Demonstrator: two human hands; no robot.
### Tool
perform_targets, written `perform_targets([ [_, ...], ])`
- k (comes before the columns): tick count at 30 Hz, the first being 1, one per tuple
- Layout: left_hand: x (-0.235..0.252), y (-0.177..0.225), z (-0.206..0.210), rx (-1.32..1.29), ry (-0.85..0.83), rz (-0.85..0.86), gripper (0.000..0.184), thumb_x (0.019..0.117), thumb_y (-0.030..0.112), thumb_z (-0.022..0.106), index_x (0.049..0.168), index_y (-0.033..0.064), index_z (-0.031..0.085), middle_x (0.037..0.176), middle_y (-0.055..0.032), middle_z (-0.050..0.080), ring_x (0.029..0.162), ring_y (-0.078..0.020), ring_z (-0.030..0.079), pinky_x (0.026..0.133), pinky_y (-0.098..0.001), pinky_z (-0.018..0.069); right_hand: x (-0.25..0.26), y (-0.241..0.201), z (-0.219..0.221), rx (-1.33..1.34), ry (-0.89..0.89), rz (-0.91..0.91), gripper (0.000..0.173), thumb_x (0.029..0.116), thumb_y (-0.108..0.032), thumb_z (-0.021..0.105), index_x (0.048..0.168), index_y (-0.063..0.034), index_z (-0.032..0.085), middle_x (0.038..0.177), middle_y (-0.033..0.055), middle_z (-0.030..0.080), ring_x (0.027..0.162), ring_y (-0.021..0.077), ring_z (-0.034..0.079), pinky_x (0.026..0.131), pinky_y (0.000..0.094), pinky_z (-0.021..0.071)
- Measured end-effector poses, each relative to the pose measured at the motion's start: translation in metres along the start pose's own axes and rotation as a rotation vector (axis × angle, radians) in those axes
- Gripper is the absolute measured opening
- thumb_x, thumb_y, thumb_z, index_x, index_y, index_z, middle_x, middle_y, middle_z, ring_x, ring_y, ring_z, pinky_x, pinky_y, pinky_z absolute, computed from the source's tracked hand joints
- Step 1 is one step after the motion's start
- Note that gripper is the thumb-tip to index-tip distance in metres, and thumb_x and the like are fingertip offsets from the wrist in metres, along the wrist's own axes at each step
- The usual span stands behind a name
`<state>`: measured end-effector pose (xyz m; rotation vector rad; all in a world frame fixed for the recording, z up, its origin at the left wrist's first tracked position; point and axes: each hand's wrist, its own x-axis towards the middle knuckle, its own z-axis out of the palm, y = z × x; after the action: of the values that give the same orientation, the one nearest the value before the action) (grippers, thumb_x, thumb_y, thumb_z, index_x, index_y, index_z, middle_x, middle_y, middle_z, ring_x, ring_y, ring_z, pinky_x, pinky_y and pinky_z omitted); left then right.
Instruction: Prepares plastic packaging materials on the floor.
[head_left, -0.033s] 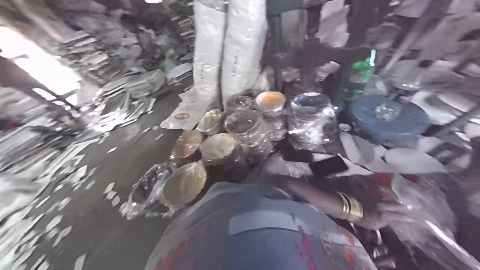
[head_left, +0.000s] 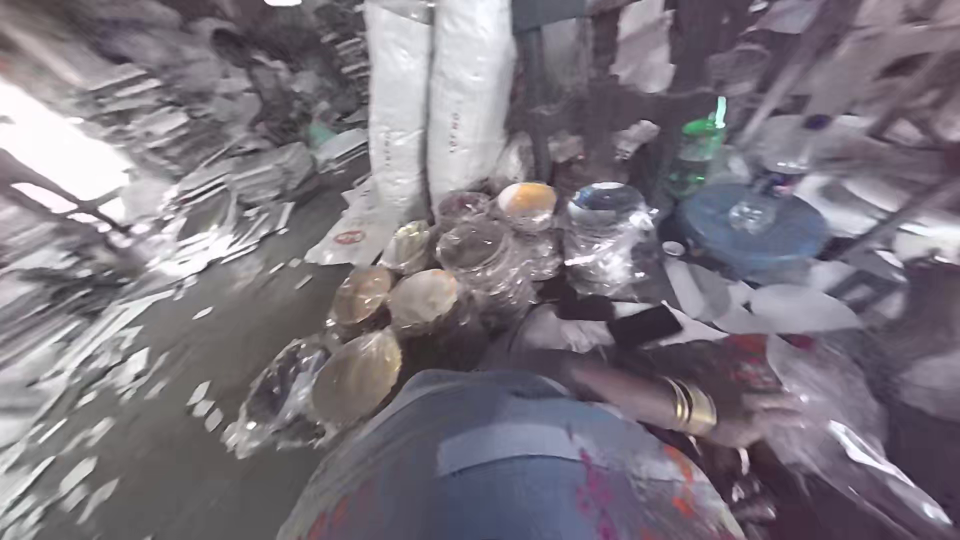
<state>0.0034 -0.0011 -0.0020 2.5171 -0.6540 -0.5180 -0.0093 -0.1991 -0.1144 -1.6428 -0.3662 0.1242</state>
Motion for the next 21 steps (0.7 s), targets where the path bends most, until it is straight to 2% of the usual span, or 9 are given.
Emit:
perform_targets([
  [3, 0.019, -0.002, -0.004, 0.036, 0.054, 0.061, 0.049, 0.1058, 0.003, 0.043, 0.155, 0.004, 0.045, 0.164, -0.0146, 0.039, 0.151, -0.0293, 0.038, 0.125, -0.0462, 0.0288, -0.022, -0.014, -0.01, -0.337, 0.466, -0.019, 0.038, 0.1029, -0.009, 0.054, 0.131, 0.0156, 0.055, 0.13, 0.0195, 0.065, 0.125, 0.0135, 0.06, 0.107, 0.0223, 0.0461],
  [5, 0.028, -0.001, -0.008, 0.067, 0.161, 0.18, 0.047, 0.1048, 0.003, 0.045, 0.152, 0.003, 0.049, 0.16, -0.0146, 0.045, 0.148, -0.0277, 0.044, 0.123, -0.0428, 0.0322, -0.043, -0.022, -0.019, -0.931, 0.657, -0.103, 0.035, 0.0991, -0.015, 0.062, 0.124, 0.0092, 0.068, 0.132, 0.0244, 0.067, 0.127, 0.0356, 0.063, 0.112, 0.0458, 0.0431],
  [7, 0.031, 0.0, -0.015, 0.15, 0.251, 0.338, 0.047, 0.1047, 0.004, 0.045, 0.151, 0.004, 0.051, 0.157, -0.0137, 0.049, 0.141, -0.0257, 0.053, 0.118, -0.0387, 0.0401, -0.053, -0.028, -0.026, -1.126, 0.727, -0.187, 0.032, 0.0999, -0.008, 0.056, 0.122, 0.012, 0.067, 0.134, 0.0342, 0.061, 0.122, 0.0553, 0.06, 0.105, 0.0643, 0.0424],
  [10, 0.038, -0.016, 0.003, 0.194, 0.482, 0.565, 0.041, 0.0989, 0.004, 0.057, 0.139, 0.0017, 0.063, 0.144, -0.0143, 0.063, 0.123, -0.0247, 0.067, 0.104, -0.0381, 0.0534, -0.048, -0.019, -0.034, -1.188, 0.926, -0.317, 0.026, 0.1008, -0.008, 0.057, 0.112, 0.0107, 0.072, 0.125, 0.0321, 0.067, 0.113, 0.0501, 0.066, 0.097, 0.056, 0.0507],
  [13, 0.045, -0.05, 0.059, 0.089, 0.389, 0.538, 0.036, 0.0935, -0.002, 0.06, 0.128, -0.0053, 0.068, 0.135, -0.0215, 0.066, 0.123, -0.0332, 0.066, 0.107, -0.043, 0.0515, -0.053, -0.012, -0.033, -1.107, 0.746, -0.085, 0.028, 0.0995, -0.01, 0.056, 0.109, 0.0106, 0.073, 0.124, 0.0334, 0.067, 0.115, 0.0532, 0.064, 0.097, 0.0648, 0.049],
  [15, 0.051, -0.06, 0.071, 0.033, -0.016, 0.314, 0.042, 0.0937, -0.005, 0.06, 0.136, -0.0084, 0.06, 0.146, -0.0244, 0.056, 0.138, -0.0381, 0.052, 0.118, -0.0479, 0.0384, -0.054, 0.0, -0.032, -1.078, 0.562, 0.09, 0.024, 0.0981, -0.011, 0.06, 0.109, 0.0049, 0.075, 0.119, 0.0291, 0.07, 0.114, 0.0518, 0.065, 0.095, 0.0681, 0.048],
  [18, 0.065, -0.059, 0.067, -0.032, -0.05, 0.212, 0.038, 0.0975, -0.005, 0.052, 0.135, -0.0093, 0.06, 0.144, -0.0251, 0.057, 0.133, -0.0382, 0.057, 0.113, -0.0485, 0.0441, -0.051, 0.0, -0.025, -1.101, 0.487, 0.116, 0.023, 0.0933, -0.012, 0.065, 0.105, 0.004, 0.076, 0.115, 0.0293, 0.071, 0.109, 0.054, 0.065, 0.092, 0.0709, 0.0464],
  [20, 0.067, -0.058, 0.063, -0.112, -0.011, 0.162, 0.034, 0.1033, 0.001, 0.047, 0.132, -0.0112, 0.062, 0.141, -0.0269, 0.06, 0.133, -0.0376, 0.058, 0.116, -0.0456, 0.042, -0.047, -0.016, -0.02, -1.105, 0.515, 0.184, 0.023, 0.0934, -0.01, 0.063, 0.106, 0.0028, 0.077, 0.117, 0.0255, 0.072, 0.114, 0.0462, 0.067, 0.099, 0.0629, 0.048],
  [21, 0.067, -0.053, 0.057, -0.13, -0.025, 0.139, 0.035, 0.1062, 0.006, 0.046, 0.131, -0.0123, 0.062, 0.14, -0.0281, 0.06, 0.133, -0.0373, 0.057, 0.117, -0.0434, 0.0404, -0.045, -0.042, -0.019, -1.111, 0.438, 0.334, 0.029, 0.0997, -0.011, 0.057, 0.12, 0.001, 0.074, 0.132, 0.0213, 0.068, 0.129, 0.0374, 0.061, 0.112, 0.0523, 0.0421],
])
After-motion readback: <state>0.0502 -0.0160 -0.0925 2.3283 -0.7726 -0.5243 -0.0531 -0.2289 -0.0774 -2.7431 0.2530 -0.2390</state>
